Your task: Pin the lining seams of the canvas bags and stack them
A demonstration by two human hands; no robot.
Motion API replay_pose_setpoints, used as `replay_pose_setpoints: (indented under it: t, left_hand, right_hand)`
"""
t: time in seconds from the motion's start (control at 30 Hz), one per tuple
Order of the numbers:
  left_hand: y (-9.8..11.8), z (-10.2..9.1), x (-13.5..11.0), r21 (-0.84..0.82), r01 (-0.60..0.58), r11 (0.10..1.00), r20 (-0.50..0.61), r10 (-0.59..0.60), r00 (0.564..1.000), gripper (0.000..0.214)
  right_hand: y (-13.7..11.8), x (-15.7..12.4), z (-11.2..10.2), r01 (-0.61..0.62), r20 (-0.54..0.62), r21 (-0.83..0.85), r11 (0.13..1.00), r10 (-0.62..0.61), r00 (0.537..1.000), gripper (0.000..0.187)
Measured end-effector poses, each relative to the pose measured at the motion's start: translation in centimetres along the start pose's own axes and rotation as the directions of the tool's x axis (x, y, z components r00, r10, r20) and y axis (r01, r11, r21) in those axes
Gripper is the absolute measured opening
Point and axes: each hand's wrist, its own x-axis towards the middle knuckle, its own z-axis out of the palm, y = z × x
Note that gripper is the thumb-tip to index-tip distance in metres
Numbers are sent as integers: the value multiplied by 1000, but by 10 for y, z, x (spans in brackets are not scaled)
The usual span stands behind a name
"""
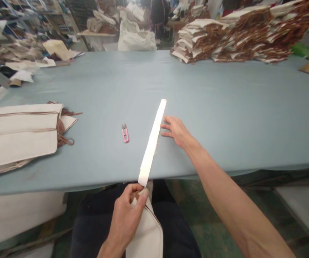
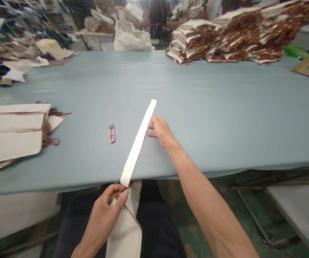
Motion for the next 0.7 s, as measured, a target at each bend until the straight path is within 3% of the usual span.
replay_pose_setpoints:
  t: [0.13, 0.23, 0.37, 0.43, 0.5, 0.53, 0.57, 0.6, 0.7]
  left_hand:
    - [-9, -16, 3, -133, 56, 990, 4, -56, 998, 36]
    - [-16, -23, 5, -123, 81, 989, 7, -81, 997, 32]
    - [-26, -26, 4, -121, 112, 986, 100, -100, 990, 31]
    - [-30, -27, 3, -146, 103, 984, 129, -84, 988, 33]
    - [-34, -28, 4, -166, 94, 982, 127, -73, 989, 33]
    - [-36, -29, 5, -173, 88, 981, 112, -69, 991, 32]
    - [-37, -31, 5, -178, 77, 981, 92, -61, 994, 32]
    - [-38, -32, 6, -179, 61, 982, 70, -49, 996, 31]
    - [-39, -37, 5, -164, -4, 986, 10, 6, 1000, 26]
  right_hand:
    - [-2, 0, 11, 71, 13, -114, 991, -70, 997, 26]
    - [-5, -7, 10, 146, 22, -228, 963, -145, 989, 24]
    - [1, -55, -1, 274, -15, -379, 884, -302, 953, 30]
    - [9, -94, -7, 530, 157, -556, 640, -545, 824, 36]
    - [22, -131, -11, 748, 422, -584, 314, -669, 611, 47]
    - [29, -145, -11, 800, 523, -572, 181, -671, 526, 53]
    - [36, -156, -10, 810, 565, -577, 110, -662, 492, 55]
    - [43, -164, -8, 797, 584, -601, 64, -646, 492, 56]
    - [59, -169, 4, 749, 564, -662, 35, -635, 528, 52]
